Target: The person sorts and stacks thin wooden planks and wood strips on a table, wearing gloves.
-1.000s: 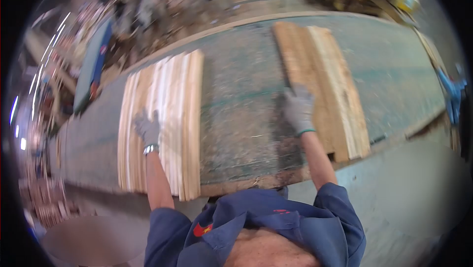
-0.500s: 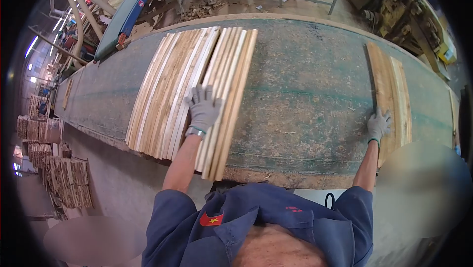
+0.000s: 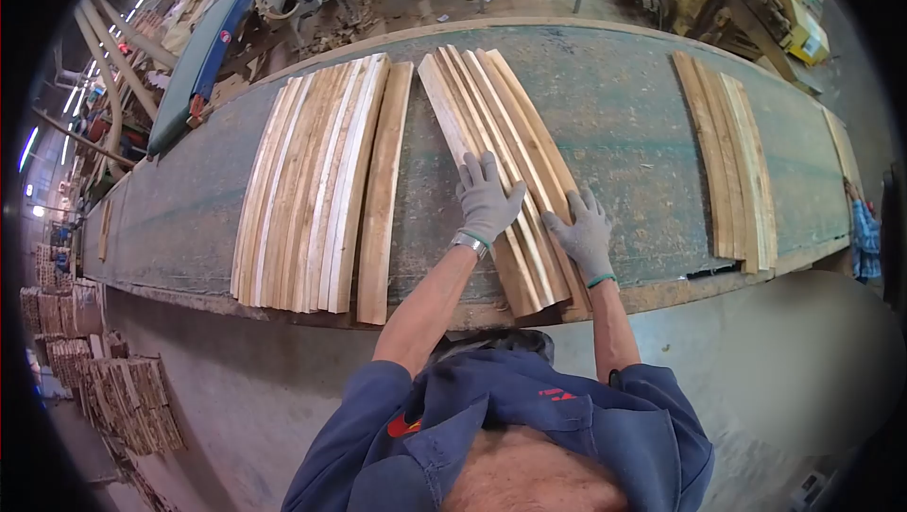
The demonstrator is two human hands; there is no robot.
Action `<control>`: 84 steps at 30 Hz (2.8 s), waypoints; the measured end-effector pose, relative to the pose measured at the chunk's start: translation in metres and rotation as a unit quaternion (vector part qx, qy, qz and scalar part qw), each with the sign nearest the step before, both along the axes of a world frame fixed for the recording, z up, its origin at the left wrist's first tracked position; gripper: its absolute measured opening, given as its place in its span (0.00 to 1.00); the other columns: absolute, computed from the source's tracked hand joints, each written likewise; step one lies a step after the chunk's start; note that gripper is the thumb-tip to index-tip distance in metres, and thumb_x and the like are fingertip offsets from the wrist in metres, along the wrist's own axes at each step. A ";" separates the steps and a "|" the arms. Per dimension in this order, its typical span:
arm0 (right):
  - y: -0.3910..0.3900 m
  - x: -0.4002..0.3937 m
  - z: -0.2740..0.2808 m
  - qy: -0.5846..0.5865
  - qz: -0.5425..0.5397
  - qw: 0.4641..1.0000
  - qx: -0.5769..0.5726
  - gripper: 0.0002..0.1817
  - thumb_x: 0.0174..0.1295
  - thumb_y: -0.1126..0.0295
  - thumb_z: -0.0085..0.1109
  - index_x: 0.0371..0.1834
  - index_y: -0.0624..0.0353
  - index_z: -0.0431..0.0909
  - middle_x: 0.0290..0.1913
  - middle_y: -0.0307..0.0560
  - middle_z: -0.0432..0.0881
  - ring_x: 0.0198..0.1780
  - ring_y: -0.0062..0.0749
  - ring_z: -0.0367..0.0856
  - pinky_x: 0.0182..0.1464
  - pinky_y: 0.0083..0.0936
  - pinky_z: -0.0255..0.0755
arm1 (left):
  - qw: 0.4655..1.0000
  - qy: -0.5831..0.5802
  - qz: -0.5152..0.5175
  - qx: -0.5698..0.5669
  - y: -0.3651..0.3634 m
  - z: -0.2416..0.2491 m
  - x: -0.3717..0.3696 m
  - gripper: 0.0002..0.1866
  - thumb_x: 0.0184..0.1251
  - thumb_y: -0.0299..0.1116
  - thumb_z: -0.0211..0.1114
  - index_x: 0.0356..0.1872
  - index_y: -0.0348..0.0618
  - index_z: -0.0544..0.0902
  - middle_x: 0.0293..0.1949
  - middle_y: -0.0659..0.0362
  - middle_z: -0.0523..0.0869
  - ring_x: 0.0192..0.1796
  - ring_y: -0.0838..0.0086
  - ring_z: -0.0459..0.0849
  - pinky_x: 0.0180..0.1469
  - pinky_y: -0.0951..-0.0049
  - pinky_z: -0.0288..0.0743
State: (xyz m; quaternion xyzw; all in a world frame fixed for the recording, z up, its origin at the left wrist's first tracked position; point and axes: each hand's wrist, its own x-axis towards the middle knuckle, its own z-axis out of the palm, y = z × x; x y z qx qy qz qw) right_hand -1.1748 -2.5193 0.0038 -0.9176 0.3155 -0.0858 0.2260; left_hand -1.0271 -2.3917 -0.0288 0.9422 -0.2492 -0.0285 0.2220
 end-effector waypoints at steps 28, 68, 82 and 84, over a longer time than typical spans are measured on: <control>-0.004 -0.043 0.004 0.021 -0.187 0.982 -0.015 0.19 0.71 0.51 0.53 0.59 0.44 0.80 0.45 0.62 0.85 0.48 0.58 0.84 0.48 0.48 0.77 | 0.996 -0.061 -0.025 -0.054 0.115 -0.026 0.039 0.32 0.72 0.57 0.52 0.74 0.58 0.67 0.76 0.36 0.55 0.74 0.30 0.54 0.74 0.35 0.47; -0.034 -0.158 0.017 0.017 0.180 0.973 -0.144 0.48 0.51 0.33 0.62 0.74 0.45 0.66 0.76 0.61 0.61 0.76 0.58 0.57 0.74 0.59 0.47 | 0.950 -0.049 -0.306 0.041 0.035 0.035 -0.105 0.45 0.60 0.71 0.57 0.77 0.62 0.63 0.78 0.39 0.51 0.79 0.33 0.41 0.76 0.34 0.28; -0.012 -0.122 -0.001 -0.111 0.107 0.971 -0.185 0.46 0.50 0.35 0.65 0.67 0.54 0.71 0.66 0.58 0.71 0.69 0.56 0.65 0.69 0.56 0.54 | 0.955 -0.079 -0.282 0.047 0.036 -0.007 -0.073 0.39 0.66 0.65 0.55 0.74 0.58 0.68 0.77 0.40 0.56 0.79 0.41 0.49 0.75 0.32 0.35; 0.015 -0.105 0.006 -0.088 0.153 0.973 -0.148 0.50 0.46 0.33 0.67 0.68 0.55 0.71 0.68 0.58 0.70 0.70 0.56 0.64 0.70 0.56 0.52 | 0.964 -0.083 -0.248 0.048 0.045 -0.009 -0.066 0.35 0.69 0.60 0.55 0.74 0.57 0.68 0.77 0.40 0.56 0.79 0.43 0.50 0.74 0.31 0.38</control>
